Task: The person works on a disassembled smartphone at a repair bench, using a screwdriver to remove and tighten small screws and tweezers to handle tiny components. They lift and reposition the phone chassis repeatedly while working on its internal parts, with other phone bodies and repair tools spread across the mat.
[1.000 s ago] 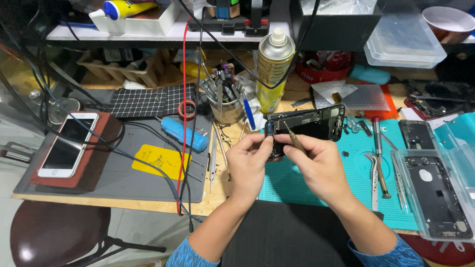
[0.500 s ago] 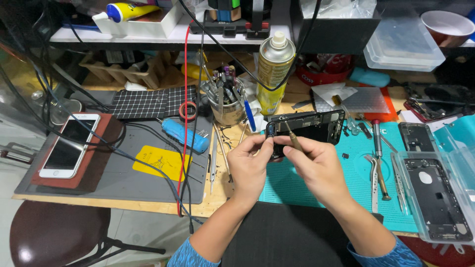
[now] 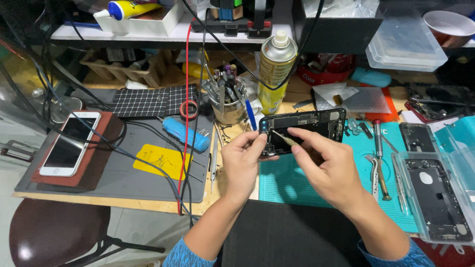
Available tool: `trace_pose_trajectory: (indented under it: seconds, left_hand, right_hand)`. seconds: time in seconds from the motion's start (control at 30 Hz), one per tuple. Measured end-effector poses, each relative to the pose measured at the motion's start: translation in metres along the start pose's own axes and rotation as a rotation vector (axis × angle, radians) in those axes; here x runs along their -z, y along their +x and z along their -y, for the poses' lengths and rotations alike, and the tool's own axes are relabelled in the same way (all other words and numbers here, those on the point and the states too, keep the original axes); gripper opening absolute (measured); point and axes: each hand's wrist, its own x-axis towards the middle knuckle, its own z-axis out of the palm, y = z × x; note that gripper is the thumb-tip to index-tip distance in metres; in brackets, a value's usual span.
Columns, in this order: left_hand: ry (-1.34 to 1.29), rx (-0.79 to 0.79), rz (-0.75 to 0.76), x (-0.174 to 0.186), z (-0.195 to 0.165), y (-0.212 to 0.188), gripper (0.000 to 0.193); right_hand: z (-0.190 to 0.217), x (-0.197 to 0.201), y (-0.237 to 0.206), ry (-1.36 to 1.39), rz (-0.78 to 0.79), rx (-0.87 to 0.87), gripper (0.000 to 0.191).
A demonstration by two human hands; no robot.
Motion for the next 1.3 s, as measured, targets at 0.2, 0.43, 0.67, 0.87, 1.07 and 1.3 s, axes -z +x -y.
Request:
trace_pose_trajectory:
  seconds: [0.2,0.43,0.67,0.87,1.07,1.3]
  left_hand:
    - [0.029,-0.089,0.019,-0.001,0.000,-0.002,0.016]
    - [0.011,-0.116,0.046,-0.001,0.001,-0.005,0.017]
    - [0.004,-0.135,0.049,-0.005,0.003,-0.005,0.016]
    - [0.056,-0.157,0.028,-0.006,0.004,-0.008,0.016]
    - [0.105,-0.260,-0.009,-0.012,0.002,-0.008,0.015]
    - [0.405,-0.498,-0.070,-0.017,-0.003,-0.010,0.015]
  right_hand:
    - [0.009,0.000,-0.004,-0.075,-0.067,0.225,0.022]
    - [0.014,-0.001,-0.004,-0.172,-0.091,0.249,0.020]
    - [0.015,0.000,-0.002,-0.175,-0.106,0.282,0.020]
    - [0.016,0.000,-0.003,-0.178,-0.103,0.266,0.020]
    - [0.019,0.000,-0.002,-0.216,-0.136,0.345,0.020]
    - [0.028,0.003,-0.005,-0.342,-0.143,0.351,0.023]
